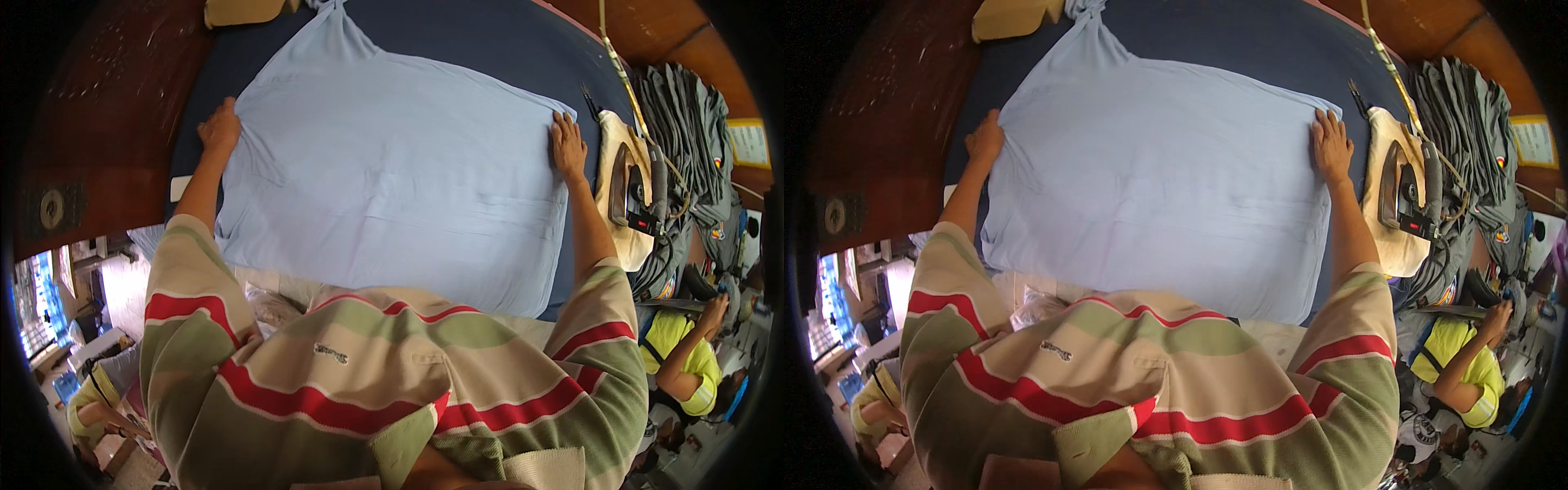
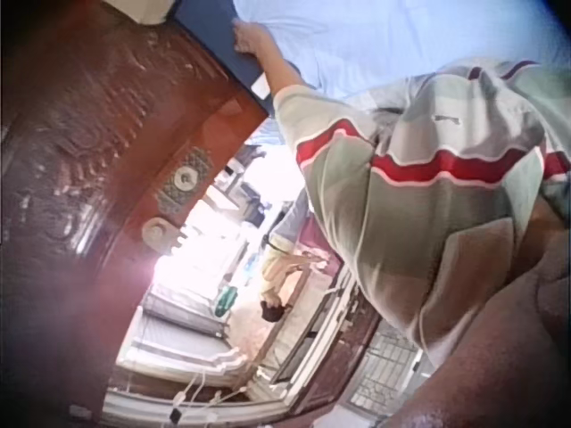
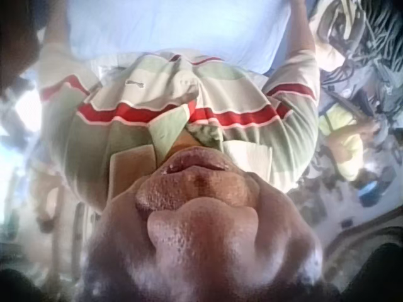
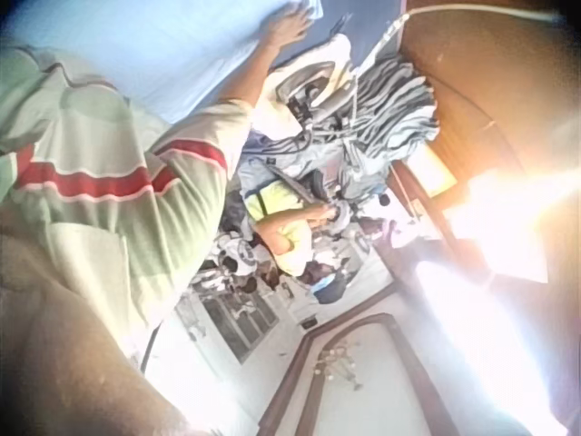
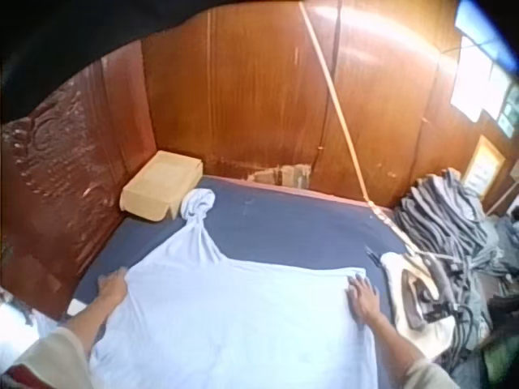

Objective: The person irons a light blue shirt on a padded workspace using a handheld iron. They smooth the fabric by hand, use snips to trim thread, and fold parts of the shirt while applying the iron to different sections.

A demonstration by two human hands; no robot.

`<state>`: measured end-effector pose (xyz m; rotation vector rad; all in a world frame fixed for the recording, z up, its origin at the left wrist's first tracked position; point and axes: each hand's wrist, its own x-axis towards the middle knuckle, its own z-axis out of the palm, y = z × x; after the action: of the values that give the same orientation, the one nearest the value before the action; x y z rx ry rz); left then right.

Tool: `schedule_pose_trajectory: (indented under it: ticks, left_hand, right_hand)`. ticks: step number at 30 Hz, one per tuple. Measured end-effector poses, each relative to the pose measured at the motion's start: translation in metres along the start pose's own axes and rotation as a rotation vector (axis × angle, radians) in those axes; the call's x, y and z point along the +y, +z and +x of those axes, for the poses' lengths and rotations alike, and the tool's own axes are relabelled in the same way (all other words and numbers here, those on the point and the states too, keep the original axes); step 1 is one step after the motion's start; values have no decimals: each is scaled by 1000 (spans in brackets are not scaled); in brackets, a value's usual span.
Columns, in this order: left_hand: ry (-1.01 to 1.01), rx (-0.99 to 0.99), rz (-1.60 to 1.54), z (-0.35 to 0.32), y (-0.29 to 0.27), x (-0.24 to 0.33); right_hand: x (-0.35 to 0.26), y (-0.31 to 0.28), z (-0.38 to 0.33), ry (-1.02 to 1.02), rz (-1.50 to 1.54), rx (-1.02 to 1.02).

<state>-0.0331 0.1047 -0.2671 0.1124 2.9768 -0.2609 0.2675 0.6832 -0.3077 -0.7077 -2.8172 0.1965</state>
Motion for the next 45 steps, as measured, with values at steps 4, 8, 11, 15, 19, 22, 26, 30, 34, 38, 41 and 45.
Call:
schedule_pose_trajectory:
  ticks: [4,8,11,15,19,22,26,30,34,38,41,45]
  left_hand:
    - [204,405,83,7,-24,63]
    - [921,523,-271,27,-39,178]
    - [1008,209,-115,29,-49,220]
    - [940,94,136,30,-66,232]
    - [919,90,183,28,-69,230]
    - [888,41,161,34,-69,232]
    - [816,-23,112,50,-70,241]
    - [770,73,184,61,-66,264]
    - [769,429,20,42,-45,267]
    - [661,731,-290,9,-20,190]
    - [13,408,-309,-7,-3,97]
    - [97,334,-215,14,16,51]
  right_hand:
    - [23,-1,39,280,402,85]
    - [20,-4,64,-56,200,42]
    - [25,-23,76,-212,51,-241]
    - [33,-37,79,-158,137,-385]
    - [37,-33,75,-285,207,-261]
    - [43,-30,73,-186,154,-213]
    - [57,-23,83,-53,176,-193]
    - [63,-13,103,18,109,-35]
    - [39,-10,83,165,95,175]
    - [-7,-8,18,-104,153,352]
    - [-15,-10,-42,64,-272,-124]
    - [-8,-9,-55,-133,-97,74]
